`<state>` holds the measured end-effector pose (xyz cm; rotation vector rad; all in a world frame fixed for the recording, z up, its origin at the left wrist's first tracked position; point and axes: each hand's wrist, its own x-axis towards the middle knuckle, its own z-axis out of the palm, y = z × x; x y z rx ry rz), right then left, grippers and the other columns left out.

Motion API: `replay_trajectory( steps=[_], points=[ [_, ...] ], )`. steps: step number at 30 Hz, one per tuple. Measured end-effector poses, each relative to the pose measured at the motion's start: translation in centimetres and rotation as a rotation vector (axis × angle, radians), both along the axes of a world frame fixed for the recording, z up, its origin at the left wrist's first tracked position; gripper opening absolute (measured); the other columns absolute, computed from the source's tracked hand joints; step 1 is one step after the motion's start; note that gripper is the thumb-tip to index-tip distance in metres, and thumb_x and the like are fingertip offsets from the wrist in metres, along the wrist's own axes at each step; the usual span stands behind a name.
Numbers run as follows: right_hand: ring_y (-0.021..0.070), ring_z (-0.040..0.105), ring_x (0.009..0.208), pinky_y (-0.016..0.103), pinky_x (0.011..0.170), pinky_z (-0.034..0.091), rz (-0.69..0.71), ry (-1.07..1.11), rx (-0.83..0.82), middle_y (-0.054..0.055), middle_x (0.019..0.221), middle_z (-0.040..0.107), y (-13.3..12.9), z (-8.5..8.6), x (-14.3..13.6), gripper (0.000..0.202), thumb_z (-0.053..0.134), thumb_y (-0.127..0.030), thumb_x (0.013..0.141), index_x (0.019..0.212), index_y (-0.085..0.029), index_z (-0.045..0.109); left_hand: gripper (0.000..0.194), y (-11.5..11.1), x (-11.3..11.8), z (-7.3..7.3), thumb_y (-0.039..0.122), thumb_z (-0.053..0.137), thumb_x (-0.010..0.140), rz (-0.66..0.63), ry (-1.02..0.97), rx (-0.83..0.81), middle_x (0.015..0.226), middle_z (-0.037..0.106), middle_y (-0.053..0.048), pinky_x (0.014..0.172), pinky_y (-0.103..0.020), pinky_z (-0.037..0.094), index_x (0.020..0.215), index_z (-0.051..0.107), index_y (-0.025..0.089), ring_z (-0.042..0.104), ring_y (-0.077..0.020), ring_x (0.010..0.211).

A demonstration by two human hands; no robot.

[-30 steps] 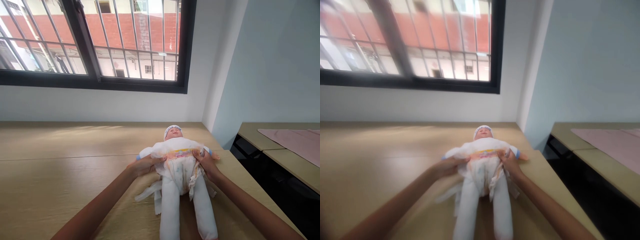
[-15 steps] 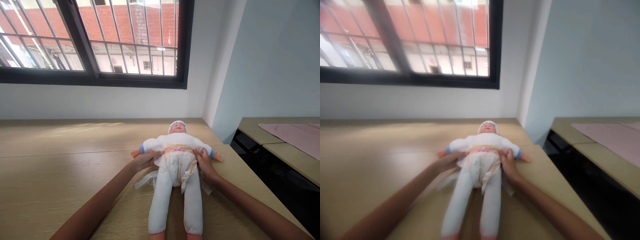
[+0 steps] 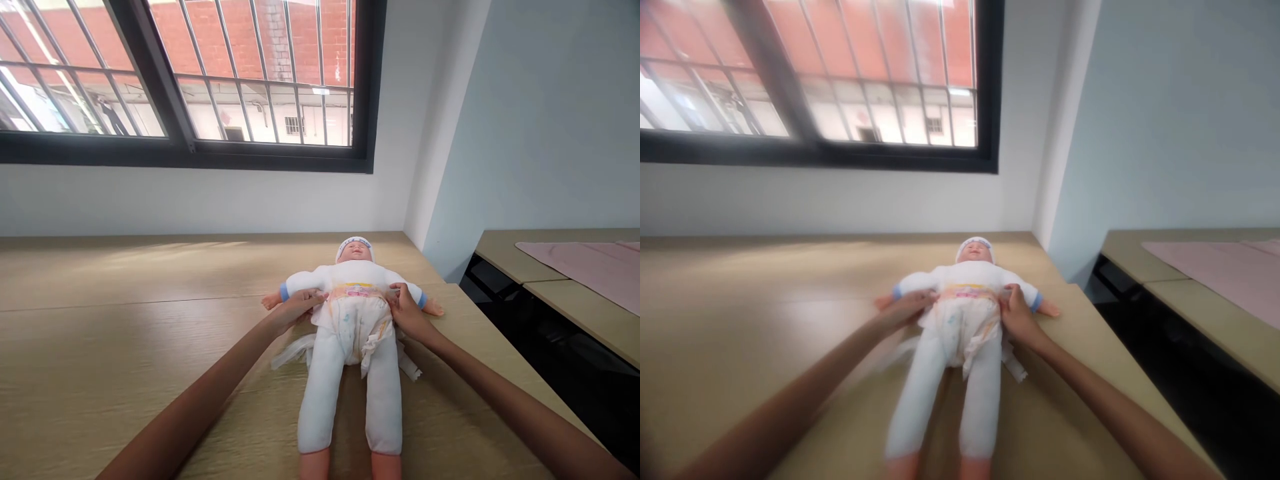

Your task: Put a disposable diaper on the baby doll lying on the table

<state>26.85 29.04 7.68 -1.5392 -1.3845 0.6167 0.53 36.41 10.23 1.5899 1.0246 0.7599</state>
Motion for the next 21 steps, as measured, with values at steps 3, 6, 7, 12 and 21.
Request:
replay_trajectory(
  steps=[3,6,7,12,21],
  points=[
    [0.0196,0.055,0.079,0.034,0.076,0.044,0.029,-0.197,-0.01,0.006,0.09,0.054,0.0,1.7,1.7,0.029,0.05,-0.02,0.073,0.101,-0.017,0.05,0.033,0.8,-0.5,0.3,0.046,0.062,0.074,-0.066,0.167,-0.006,0.049,0.045,0.004,0.046,-0.022,0.028,0.061,0.052,0.018,0.039,-0.0095,0.044],
    [0.0181,0.055,0.075,0.031,0.07,0.042,0.073,-0.319,0.008,0.005,0.087,0.057,-0.6,4.6,3.8,0.022,0.048,-0.02,0.075,0.096,-0.019,0.055,0.021,0.5,-0.7,1.8,0.039,0.06,0.076,0.122,0.33,0.273,0.052,0.048,0.004,0.049,-0.023,0.027,0.069,0.053,0.02,0.043,-0.0128,0.048],
    [0.0175,0.055,0.072,0.029,0.067,0.041,0.095,-0.353,0.007,0.004,0.085,0.059,-1.1,5.6,4.4,0.018,0.049,-0.024,0.077,0.093,-0.019,0.057,0.016,0.0,-0.5,2.6,0.037,0.057,0.078,0.21,0.383,0.4,0.054,0.049,0.003,0.051,-0.024,0.027,0.076,0.054,0.021,0.045,-0.0145,0.051],
    [0.0132,0.05,0.049,0.024,0.045,0.027,0.286,-0.49,-0.106,-0.001,0.057,0.061,-3.2,7.9,5.3,0.026,0.069,-0.044,0.068,0.058,-0.021,0.061,0.02,-5.4,2.0,6.4,0.034,0.042,0.089,0.22,0.47,0.931,0.085,0.061,-0.005,0.075,-0.032,0.038,0.098,0.055,0.021,0.055,-0.0236,0.089],
    [0.0129,0.054,0.042,0.022,0.038,0.039,0.76,-0.306,-0.624,0.001,0.051,0.062,-2.4,3.9,2.1,0.022,0.069,-0.031,0.065,0.051,-0.017,0.061,0.025,-8.7,9.1,6.5,0.032,0.045,0.091,-0.286,0.594,0.974,0.112,0.062,-0.008,0.107,-0.055,0.02,0.111,0.058,0.025,0.048,-0.0291,0.117]
  ],
)
